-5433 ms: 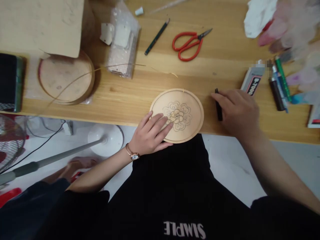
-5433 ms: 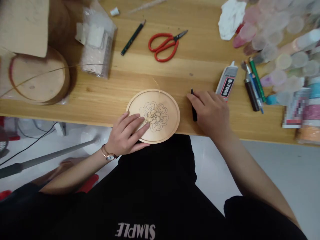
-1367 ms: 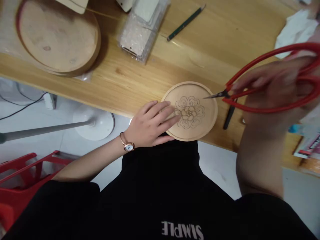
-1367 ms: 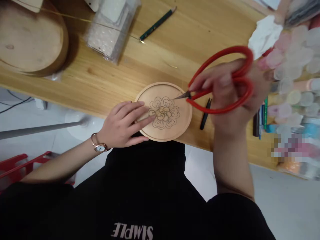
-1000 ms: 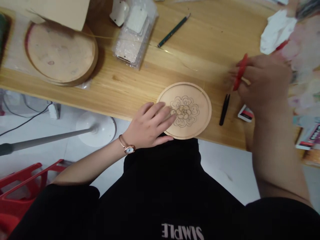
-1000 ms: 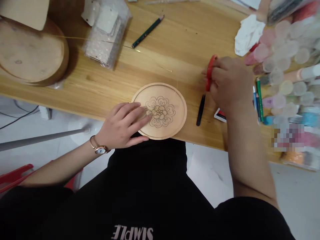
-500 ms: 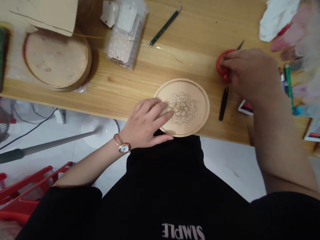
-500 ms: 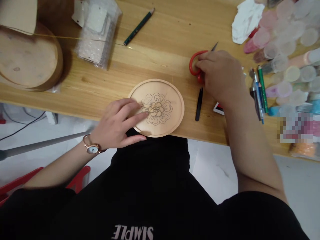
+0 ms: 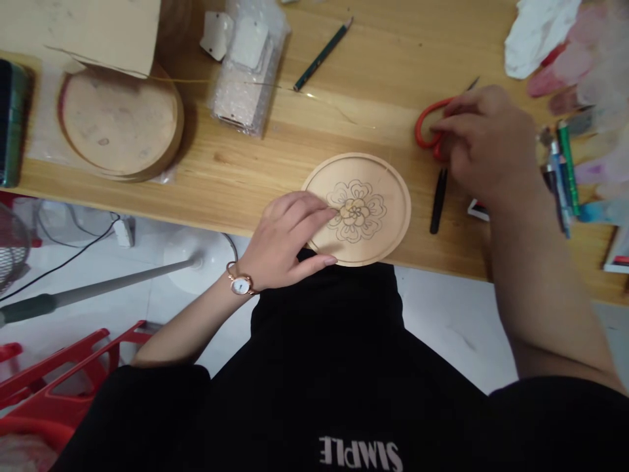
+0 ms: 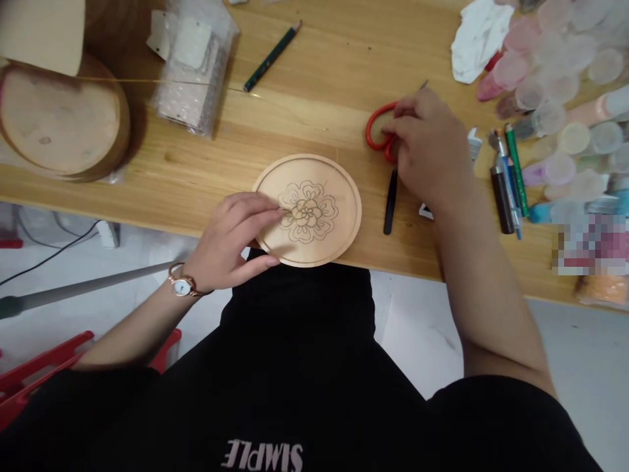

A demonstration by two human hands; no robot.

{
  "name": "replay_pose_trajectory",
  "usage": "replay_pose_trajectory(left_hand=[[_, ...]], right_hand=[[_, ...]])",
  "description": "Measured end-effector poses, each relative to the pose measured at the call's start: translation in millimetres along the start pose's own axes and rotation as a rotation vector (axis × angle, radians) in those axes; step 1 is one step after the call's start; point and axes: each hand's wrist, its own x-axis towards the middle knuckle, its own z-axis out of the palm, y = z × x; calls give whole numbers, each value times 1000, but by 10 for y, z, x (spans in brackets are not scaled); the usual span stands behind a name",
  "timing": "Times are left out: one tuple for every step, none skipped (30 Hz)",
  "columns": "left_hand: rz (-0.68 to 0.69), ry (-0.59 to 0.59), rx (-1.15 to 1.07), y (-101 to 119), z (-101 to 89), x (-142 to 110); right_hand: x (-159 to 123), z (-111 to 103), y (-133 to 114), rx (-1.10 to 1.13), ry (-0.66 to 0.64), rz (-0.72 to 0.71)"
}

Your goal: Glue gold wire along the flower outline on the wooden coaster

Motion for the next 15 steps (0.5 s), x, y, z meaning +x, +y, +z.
replay_pose_trajectory(left_hand=[[17, 13, 37, 2, 21, -10], [32, 27, 75, 3, 43, -20], [46, 37, 116, 3, 63, -30], [58, 44, 156, 3, 81, -39], [69, 48, 192, 3, 97, -47], [78, 50, 222, 4, 111, -53], [89, 51, 246, 5, 121, -56], [100, 54, 265, 7, 129, -57], [109, 56, 282, 9, 133, -56], [119, 59, 297, 12, 135, -53], [127, 58, 312, 15, 135, -50], [133, 58, 325, 18, 135, -46], [136, 58, 334, 20, 135, -43], [135, 60, 337, 22, 137, -43], [131, 63, 335, 23, 139, -45]], right_hand=[[-14, 2, -5, 3, 9, 0], [-36, 0, -13, 6, 21, 1], [-65, -6, -25, 7, 35, 4], [-102, -18, -46, 7, 53, 11], [-146, -35, -78, 11, 74, 20], [-193, -55, -123, 17, 98, 25], [-242, -78, -181, 30, 119, 16], [-288, -99, -252, 48, 129, -15], [-329, -116, -334, 68, 124, -76], [-360, -126, -422, 80, 97, -160], [-379, -129, -511, 92, 46, -220], [-384, -125, -595, 93, -7, -255], [-375, -116, -670, 70, -76, -271], [-354, -103, -729, 37, -131, -266], [-323, -91, -770, 5, -162, -254]])
